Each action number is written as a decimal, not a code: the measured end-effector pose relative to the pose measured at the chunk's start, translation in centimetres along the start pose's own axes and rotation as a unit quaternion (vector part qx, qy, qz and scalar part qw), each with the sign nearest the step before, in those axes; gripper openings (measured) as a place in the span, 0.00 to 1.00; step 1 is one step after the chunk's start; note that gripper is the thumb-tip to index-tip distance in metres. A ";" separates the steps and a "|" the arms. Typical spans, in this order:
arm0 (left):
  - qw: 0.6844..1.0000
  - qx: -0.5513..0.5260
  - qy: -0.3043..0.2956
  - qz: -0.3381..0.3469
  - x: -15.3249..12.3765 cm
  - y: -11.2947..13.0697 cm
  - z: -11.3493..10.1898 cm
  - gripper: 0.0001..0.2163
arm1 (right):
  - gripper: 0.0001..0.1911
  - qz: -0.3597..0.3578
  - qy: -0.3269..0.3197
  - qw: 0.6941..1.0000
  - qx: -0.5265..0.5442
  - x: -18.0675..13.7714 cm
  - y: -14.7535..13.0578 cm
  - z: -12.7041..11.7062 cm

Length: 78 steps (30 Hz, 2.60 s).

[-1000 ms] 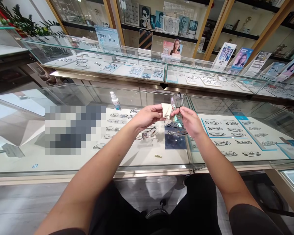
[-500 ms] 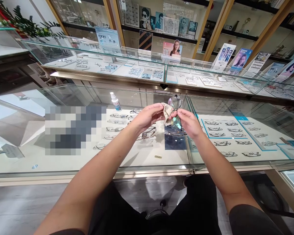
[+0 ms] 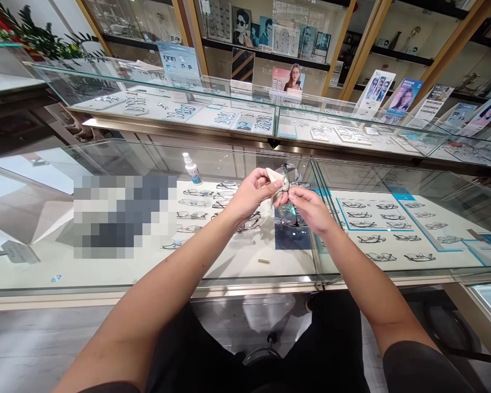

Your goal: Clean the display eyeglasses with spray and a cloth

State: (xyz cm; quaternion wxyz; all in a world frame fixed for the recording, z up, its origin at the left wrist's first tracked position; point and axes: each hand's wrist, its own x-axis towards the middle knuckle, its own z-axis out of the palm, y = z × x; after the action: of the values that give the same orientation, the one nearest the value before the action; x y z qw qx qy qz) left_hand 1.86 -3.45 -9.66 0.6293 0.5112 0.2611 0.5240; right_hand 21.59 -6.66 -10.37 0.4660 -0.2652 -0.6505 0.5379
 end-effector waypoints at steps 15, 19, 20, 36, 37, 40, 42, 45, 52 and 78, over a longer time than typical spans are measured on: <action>0.998 -0.037 -0.058 -0.010 -0.5 0.1 0.4 0.24 | 0.19 0.027 0.020 0.998 0.058 0.0 -0.4 0.8; 0.997 -0.027 -0.065 -0.026 -0.8 0.0 0.9 0.25 | 0.21 0.023 0.006 0.999 0.046 0.1 -0.3 0.8; 0.997 -0.026 -0.064 -0.029 -0.9 0.0 1.1 0.25 | 0.20 0.023 0.005 0.999 0.049 0.1 -0.3 0.8; 0.993 -0.094 -0.069 -0.024 -0.3 0.0 0.5 0.16 | 0.17 0.032 0.066 0.990 0.117 0.0 -0.5 0.1; 0.995 -0.081 -0.056 -0.025 -0.4 -0.1 0.6 0.17 | 0.17 0.032 0.063 0.991 0.112 0.0 -0.5 0.1; 0.998 -0.060 -0.033 -0.010 -0.5 -0.2 0.6 0.19 | 0.18 0.029 0.052 0.993 0.100 0.0 -0.3 0.1; 0.998 -0.050 -0.025 -0.006 -0.6 -0.1 0.6 0.20 | 0.19 0.027 0.050 0.994 0.095 0.0 -0.3 0.2; 0.999 -0.048 -0.007 -0.006 -0.5 0.1 0.4 0.22 | 0.18 0.025 0.044 0.995 0.090 0.0 -0.3 0.2; 0.998 -0.046 -0.033 0.016 -0.6 0.1 0.7 0.23 | 0.21 0.035 0.018 0.997 0.074 0.1 -0.7 0.7; 0.999 -0.022 -0.021 0.015 -1.3 0.7 2.0 0.20 | 0.22 0.069 -0.011 0.992 0.109 0.1 0.3 1.3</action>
State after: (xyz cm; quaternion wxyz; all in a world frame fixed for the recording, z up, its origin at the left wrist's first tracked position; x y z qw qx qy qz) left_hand 2.91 -5.46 -8.64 0.6379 0.5117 0.2289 0.5281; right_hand 20.34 -7.11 -10.60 0.4469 -0.2509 -0.5733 0.6393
